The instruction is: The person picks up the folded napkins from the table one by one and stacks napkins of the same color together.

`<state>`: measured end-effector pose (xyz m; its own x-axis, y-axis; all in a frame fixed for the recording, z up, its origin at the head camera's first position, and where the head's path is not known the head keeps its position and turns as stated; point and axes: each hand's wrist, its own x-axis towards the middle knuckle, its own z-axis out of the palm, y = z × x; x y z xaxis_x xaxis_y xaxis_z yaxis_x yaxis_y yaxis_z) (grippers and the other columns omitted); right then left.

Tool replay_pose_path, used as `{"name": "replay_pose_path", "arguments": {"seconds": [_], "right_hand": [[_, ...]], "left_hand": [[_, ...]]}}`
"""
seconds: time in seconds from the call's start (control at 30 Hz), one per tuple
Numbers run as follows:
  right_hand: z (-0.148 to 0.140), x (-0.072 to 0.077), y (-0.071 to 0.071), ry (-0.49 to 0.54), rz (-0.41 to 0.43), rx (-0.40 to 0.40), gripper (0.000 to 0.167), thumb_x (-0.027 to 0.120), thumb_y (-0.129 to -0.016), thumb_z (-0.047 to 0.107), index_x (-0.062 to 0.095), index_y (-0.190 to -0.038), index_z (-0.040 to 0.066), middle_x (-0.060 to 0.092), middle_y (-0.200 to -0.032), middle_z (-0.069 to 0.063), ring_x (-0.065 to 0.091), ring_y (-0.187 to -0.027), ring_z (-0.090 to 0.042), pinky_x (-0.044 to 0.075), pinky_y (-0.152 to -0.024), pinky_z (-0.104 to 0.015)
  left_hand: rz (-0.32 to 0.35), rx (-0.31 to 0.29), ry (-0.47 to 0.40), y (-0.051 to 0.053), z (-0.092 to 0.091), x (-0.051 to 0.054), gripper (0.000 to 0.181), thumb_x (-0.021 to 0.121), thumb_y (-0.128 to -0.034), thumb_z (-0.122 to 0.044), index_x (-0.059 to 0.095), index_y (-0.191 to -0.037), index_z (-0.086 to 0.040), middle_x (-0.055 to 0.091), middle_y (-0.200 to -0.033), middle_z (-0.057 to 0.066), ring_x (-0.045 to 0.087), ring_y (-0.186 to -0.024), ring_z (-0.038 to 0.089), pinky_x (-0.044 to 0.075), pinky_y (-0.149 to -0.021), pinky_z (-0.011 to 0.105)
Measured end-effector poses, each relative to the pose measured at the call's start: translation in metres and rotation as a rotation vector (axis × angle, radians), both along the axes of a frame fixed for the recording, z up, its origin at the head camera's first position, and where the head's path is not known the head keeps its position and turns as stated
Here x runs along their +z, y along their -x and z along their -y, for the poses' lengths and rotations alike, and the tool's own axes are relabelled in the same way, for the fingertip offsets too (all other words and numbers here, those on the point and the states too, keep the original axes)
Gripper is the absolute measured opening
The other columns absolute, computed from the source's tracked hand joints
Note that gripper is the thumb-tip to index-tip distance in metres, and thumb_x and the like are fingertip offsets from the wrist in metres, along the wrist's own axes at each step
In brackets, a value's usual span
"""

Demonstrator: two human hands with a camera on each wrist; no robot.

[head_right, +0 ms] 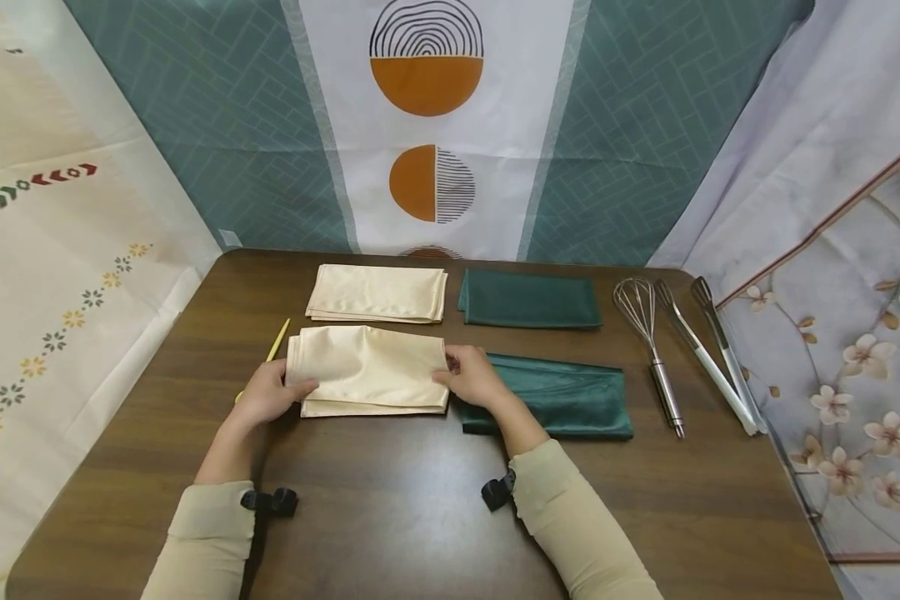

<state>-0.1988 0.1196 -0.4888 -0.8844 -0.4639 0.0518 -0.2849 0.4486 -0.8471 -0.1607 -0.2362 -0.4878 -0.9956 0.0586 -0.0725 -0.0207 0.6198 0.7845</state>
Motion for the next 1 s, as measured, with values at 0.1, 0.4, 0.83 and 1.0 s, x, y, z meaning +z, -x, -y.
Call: {"name": "replay_pose_path", "arguments": {"seconds": [0.1, 0.4, 0.83, 1.0], "right_hand": [[0.001, 0.0, 0.002, 0.02, 0.007, -0.035, 0.014, 0.076, -0.091, 0.006, 0.072, -0.103, 0.0, 0.073, -0.089, -0.009, 0.067, -0.076, -0.012, 0.055, -0.066, -0.025], [0.0, -0.005, 0.013, 0.12, 0.04, -0.201, 0.025, 0.077, -0.091, 0.01, 0.058, -0.076, 0.002, 0.027, -0.058, 0.006, 0.024, -0.054, -0.01, 0.025, -0.054, -0.024], [0.002, -0.001, 0.035, 0.159, 0.123, -0.365, 0.03, 0.079, -0.09, 0.018, 0.074, -0.108, -0.005, 0.073, -0.108, -0.018, 0.066, -0.103, -0.029, 0.055, -0.084, -0.039], [0.005, 0.003, 0.044, 0.194, 0.131, -0.379, 0.032, 0.079, -0.09, 0.02, 0.073, -0.111, -0.003, 0.073, -0.106, -0.018, 0.066, -0.101, -0.029, 0.054, -0.081, -0.034]], "left_hand": [[-0.02, 0.045, -0.042, 0.0, 0.0, -0.001, 0.028, 0.075, -0.0921, -0.011, 0.07, -0.113, 0.008, 0.073, -0.101, 0.021, 0.068, -0.088, 0.025, 0.055, -0.073, 0.035], [-0.114, 0.101, -0.073, 0.016, -0.004, 0.003, 0.027, 0.075, -0.0923, -0.01, 0.072, -0.112, 0.009, 0.075, -0.095, 0.021, 0.067, -0.076, 0.013, 0.052, -0.064, 0.02], [-0.149, 0.152, -0.167, 0.036, -0.008, 0.012, 0.029, 0.075, -0.0915, -0.007, 0.07, -0.114, 0.011, 0.073, -0.095, 0.024, 0.061, -0.072, 0.009, 0.049, -0.062, 0.018], [-0.123, 0.176, -0.202, 0.044, -0.009, 0.014, 0.03, 0.073, -0.0935, -0.008, 0.069, -0.118, 0.009, 0.071, -0.099, 0.023, 0.061, -0.077, 0.011, 0.05, -0.066, 0.018]]}}
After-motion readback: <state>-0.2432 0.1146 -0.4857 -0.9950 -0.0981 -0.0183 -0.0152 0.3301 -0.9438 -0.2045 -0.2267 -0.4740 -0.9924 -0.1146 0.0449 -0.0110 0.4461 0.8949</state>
